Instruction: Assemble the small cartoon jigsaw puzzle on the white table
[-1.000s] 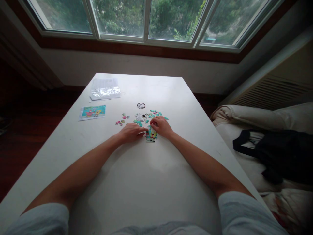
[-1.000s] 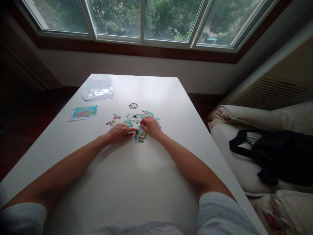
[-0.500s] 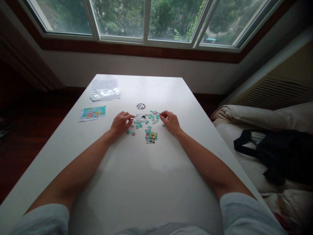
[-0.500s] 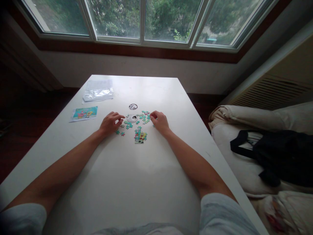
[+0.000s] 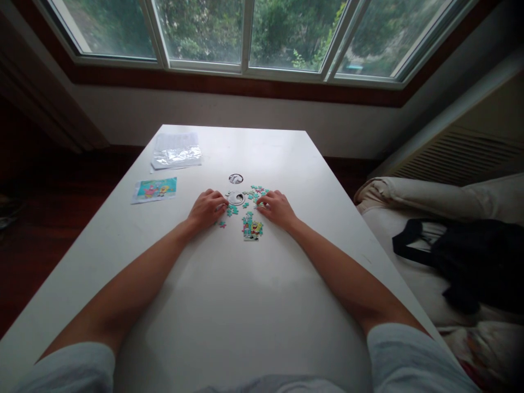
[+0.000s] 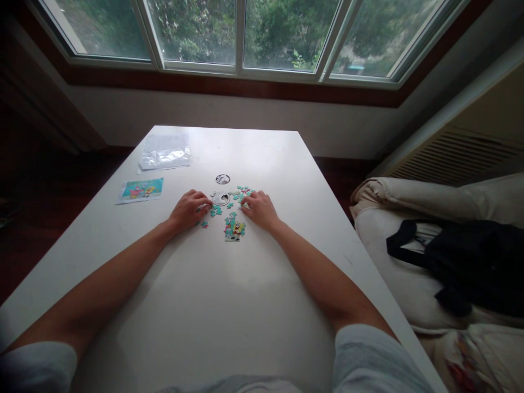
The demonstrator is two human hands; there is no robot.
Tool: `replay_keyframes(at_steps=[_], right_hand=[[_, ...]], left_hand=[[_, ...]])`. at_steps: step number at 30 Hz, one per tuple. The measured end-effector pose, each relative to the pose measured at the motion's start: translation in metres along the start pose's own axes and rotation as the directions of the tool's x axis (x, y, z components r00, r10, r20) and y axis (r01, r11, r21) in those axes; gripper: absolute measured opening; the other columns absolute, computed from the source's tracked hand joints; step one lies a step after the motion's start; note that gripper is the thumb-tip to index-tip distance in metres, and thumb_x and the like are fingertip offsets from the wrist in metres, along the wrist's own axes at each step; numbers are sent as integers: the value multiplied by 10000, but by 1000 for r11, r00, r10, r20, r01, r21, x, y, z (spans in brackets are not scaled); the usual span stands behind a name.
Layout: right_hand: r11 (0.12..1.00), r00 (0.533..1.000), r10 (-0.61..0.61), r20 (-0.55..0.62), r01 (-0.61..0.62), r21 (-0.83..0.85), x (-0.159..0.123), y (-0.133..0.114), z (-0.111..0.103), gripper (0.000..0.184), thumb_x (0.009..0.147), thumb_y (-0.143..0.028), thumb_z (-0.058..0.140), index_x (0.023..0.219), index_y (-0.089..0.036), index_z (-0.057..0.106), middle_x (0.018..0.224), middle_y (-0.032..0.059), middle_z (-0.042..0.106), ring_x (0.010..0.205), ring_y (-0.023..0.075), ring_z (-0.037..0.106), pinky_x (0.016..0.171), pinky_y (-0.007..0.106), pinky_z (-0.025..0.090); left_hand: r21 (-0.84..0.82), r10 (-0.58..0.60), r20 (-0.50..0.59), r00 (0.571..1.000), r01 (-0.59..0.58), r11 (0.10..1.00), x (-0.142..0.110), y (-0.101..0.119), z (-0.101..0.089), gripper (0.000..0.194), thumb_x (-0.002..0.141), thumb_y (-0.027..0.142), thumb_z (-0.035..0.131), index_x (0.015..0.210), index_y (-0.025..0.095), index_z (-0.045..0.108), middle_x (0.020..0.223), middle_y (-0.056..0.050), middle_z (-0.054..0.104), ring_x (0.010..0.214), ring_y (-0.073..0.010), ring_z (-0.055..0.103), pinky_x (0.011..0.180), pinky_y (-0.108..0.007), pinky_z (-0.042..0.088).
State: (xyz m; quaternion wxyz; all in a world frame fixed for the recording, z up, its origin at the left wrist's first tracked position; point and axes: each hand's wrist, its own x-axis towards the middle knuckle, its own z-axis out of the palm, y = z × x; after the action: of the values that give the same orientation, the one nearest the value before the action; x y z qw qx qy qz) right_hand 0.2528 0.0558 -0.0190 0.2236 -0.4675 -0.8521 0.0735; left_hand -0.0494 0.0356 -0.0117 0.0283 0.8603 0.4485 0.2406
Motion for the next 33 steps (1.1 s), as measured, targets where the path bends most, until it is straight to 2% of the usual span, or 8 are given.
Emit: replay_keyframes(at_steps=[5,9,12,17,20,23,26,33], right_hand=[[999,999,-40,16,40,-1,-1,-2,-1,178,932,-202,650,1024,-286,777,989,67,674,982,245,539,901,365,400],[1000,1000,-3,-1,3,7,-1,-3,-2,127,903,-252,703,1013,-260,765,976,73,684,986,259,541,907,386,405],[1000,1000,-1,12,2,-5,-1,-4,-3,106,910,-249,692,983,-255,770,961,85,680,982,267,538,899,395,405],[1000,1000,-17,23,17,1,-1,-7,-3,183,935,-190,637,1003,-278,783,964,82,680,964,256,537,883,385,403],[1000,1000,0,19,0,11,-2,-9,-5,130,928,-242,667,991,-268,777,940,76,678,966,257,538,882,382,399],[1000,999,-3,39,3,-6,-2,-11,-8,116,904,-314,714,991,-255,764,945,77,676,975,264,535,889,390,392],[998,998,-26,51,28,-47,-3,-14,-10,111,912,-315,707,986,-245,751,982,89,677,1005,277,531,893,402,384],[999,997,-3,73,7,-52,-2,-19,-10,79,893,-259,708,963,-224,707,1018,100,681,1009,274,547,860,386,402]], left_hand=[[-11,75,32,997,-75,997,1,12,1,222,974,283,557,1056,233,757,1090,-76,705,1030,-239,565,948,-416,471],[-27,141,96,985,-139,990,2,17,-1,221,968,259,556,1071,235,750,1087,-83,703,1029,-237,565,937,-411,478],[-31,149,110,983,-147,989,2,18,-1,228,975,256,543,1071,233,749,1083,-84,703,1027,-236,566,937,-407,478],[-20,152,96,984,-151,988,2,19,0,222,975,252,545,1052,234,751,1055,-86,702,1010,-235,568,917,-395,477],[-15,172,100,980,-171,985,3,23,-1,220,972,247,543,1045,236,750,1018,-83,701,993,-233,577,895,-378,475],[-22,218,161,962,-218,976,3,33,-5,245,988,253,511,1044,240,749,931,-68,701,911,-211,600,829,-338,467],[-38,273,253,928,-273,961,2,44,-7,269,1001,275,493,1106,260,740,866,-43,701,811,-182,617,767,-302,449],[-38,281,322,904,-285,958,0,54,-7,322,1004,349,494,1238,301,709,902,-39,748,840,-192,676,781,-297,457]])
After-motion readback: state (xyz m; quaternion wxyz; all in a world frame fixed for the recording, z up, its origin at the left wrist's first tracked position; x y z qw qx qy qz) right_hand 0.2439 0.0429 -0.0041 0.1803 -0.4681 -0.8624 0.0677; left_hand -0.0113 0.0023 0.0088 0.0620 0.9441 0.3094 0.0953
